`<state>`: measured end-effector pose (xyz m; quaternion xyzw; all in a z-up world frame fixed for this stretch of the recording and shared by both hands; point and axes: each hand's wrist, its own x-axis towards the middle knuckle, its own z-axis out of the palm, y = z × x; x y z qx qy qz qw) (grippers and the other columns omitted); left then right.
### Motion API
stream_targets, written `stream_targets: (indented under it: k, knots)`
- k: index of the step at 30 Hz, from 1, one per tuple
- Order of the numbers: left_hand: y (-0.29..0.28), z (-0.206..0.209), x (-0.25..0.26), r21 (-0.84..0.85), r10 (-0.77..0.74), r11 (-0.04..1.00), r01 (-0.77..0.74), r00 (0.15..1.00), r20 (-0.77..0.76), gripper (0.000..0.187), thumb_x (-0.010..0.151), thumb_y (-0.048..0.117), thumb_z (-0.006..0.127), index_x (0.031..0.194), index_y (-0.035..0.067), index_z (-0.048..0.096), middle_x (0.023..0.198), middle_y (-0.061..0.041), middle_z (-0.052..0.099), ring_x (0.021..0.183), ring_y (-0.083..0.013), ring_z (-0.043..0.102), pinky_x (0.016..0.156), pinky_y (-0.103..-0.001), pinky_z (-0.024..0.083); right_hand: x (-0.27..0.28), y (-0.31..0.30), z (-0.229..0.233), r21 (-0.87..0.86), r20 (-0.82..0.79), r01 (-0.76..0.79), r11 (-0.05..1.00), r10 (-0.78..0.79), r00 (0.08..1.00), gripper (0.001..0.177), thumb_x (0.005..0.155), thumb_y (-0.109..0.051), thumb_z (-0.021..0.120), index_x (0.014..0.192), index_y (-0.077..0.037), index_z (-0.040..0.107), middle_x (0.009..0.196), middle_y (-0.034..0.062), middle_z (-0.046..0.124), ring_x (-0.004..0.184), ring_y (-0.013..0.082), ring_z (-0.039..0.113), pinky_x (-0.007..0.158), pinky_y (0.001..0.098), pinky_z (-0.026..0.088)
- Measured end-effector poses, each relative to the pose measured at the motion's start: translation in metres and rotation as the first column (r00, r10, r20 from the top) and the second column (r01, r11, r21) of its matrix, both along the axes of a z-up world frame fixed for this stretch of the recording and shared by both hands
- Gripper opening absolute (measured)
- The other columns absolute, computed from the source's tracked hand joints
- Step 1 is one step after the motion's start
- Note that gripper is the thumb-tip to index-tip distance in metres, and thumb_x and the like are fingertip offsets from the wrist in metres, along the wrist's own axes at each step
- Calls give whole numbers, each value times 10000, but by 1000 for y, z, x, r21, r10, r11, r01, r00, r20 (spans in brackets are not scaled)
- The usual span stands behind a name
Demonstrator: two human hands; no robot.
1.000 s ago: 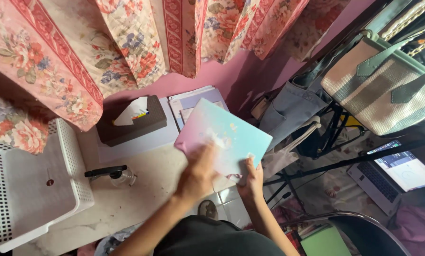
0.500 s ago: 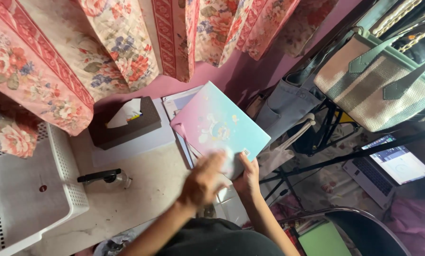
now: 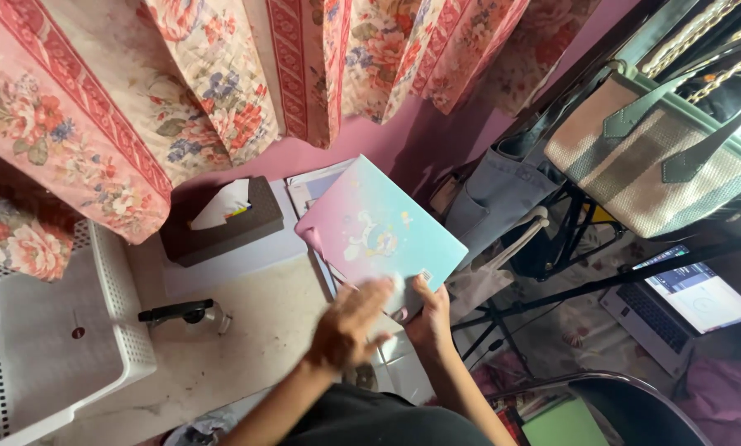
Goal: Cleaning the covers of folders and notebooks using a cleaning spray and a cloth.
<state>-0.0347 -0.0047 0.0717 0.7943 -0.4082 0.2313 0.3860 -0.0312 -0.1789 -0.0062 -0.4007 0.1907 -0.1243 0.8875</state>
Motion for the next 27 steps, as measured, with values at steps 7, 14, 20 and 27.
stream_targets:
  k: [7, 14, 20, 27]
  knots:
    - [37, -65, 60, -27, 384, 923, -384, 914, 132, 653, 1051, 523, 409, 1349, -19, 615, 1393, -190, 613, 1326, -333, 554, 1153, -487, 357, 0, 0, 8, 115, -120, 104, 988, -90, 989, 242, 847, -125, 793, 1026, -61, 645, 822, 135, 712, 714, 338, 747, 618, 545, 621]
    - [-20, -56, -14, -67, 177, 983, -174, 983, 46, 768, 974, 639, 435, 1359, -3, 607, 1438, -190, 584, 1376, -316, 519, 1200, -417, 309, 1, -1, -24, 140, -167, 115, 984, -91, 982, 215, 846, -106, 798, 1005, -92, 654, 804, 97, 688, 709, 303, 739, 584, 493, 619]
    - [29, -70, 40, 62, 231, 969, -238, 967, 111, 724, 898, 529, 562, 1404, 12, 574, 1458, -181, 572, 1386, -313, 511, 1192, -519, 276, -5, -3, -26, 137, -187, 117, 984, -90, 978, 234, 845, -137, 799, 1025, -103, 653, 797, 98, 678, 692, 320, 723, 556, 504, 615]
    - [-12, -78, 21, -181, 237, 957, -225, 971, 45, 860, 837, 726, 622, 1339, 28, 649, 1363, -162, 649, 1276, -298, 606, 1116, -379, 415, -7, -7, -24, 83, -222, 161, 983, -140, 965, 263, 844, -162, 796, 1076, -129, 675, 823, 113, 675, 703, 329, 696, 504, 491, 562]
